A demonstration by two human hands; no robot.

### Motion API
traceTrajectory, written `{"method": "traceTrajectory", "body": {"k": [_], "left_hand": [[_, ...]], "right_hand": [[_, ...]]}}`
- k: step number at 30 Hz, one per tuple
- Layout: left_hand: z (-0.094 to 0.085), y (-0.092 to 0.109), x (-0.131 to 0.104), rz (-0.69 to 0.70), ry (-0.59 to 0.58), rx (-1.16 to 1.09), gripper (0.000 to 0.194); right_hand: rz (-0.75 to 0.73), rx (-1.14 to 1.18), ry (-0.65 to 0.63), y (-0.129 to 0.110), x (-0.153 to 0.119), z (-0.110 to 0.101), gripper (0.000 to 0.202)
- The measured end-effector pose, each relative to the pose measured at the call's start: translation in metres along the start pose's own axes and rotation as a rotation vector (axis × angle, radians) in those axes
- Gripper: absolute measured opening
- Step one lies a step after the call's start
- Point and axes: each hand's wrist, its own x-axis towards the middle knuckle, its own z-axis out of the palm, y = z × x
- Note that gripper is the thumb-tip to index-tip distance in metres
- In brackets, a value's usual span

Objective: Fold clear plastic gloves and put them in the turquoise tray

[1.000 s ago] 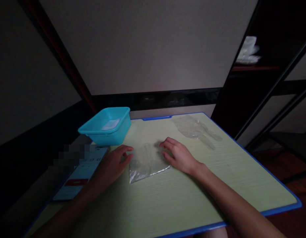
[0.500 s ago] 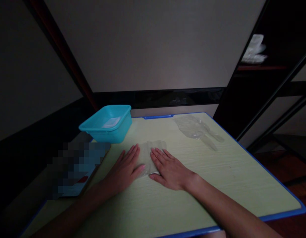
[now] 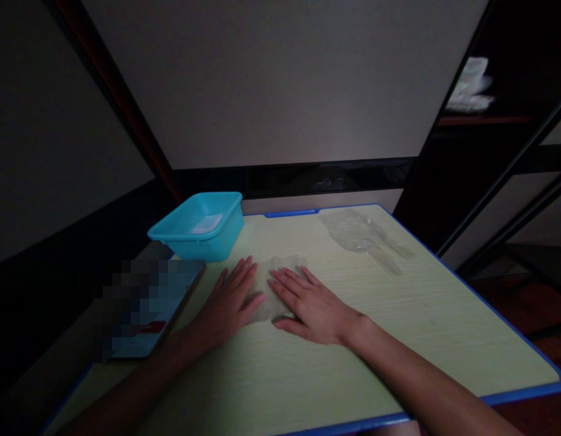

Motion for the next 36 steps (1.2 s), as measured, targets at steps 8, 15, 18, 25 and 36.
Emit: {"method": "traceTrajectory", "body": {"k": [8,15,18,25,36], "left_hand": [[0.007,0.002,-0.006,0.074,0.005,0.006,0.053],[0.008,0.002,-0.005,0.072,-0.008,0.04,0.056],[0.008,0.002,-0.005,0.062,-0.018,0.031,0.055],[0.006,0.003,-0.003,0.048,0.055,-0.049,0.053],[0.004,0.011,-0.006,0.133,0.005,-0.096,0.061]], "right_hand": [[-0.251,0.055,0.008,0.003,-0.001,-0.01,0.045],[-0.235,0.153,0.003,0.005,-0.001,-0.01,0.035],[-0.239,0.155,0.018,0.006,-0.001,-0.009,0.04],[-0.118,0.168,0.147,0.009,0.001,-0.006,0.031],[0.08,-0.072,0.004,0.019,0.001,0.007,0.061]]}}
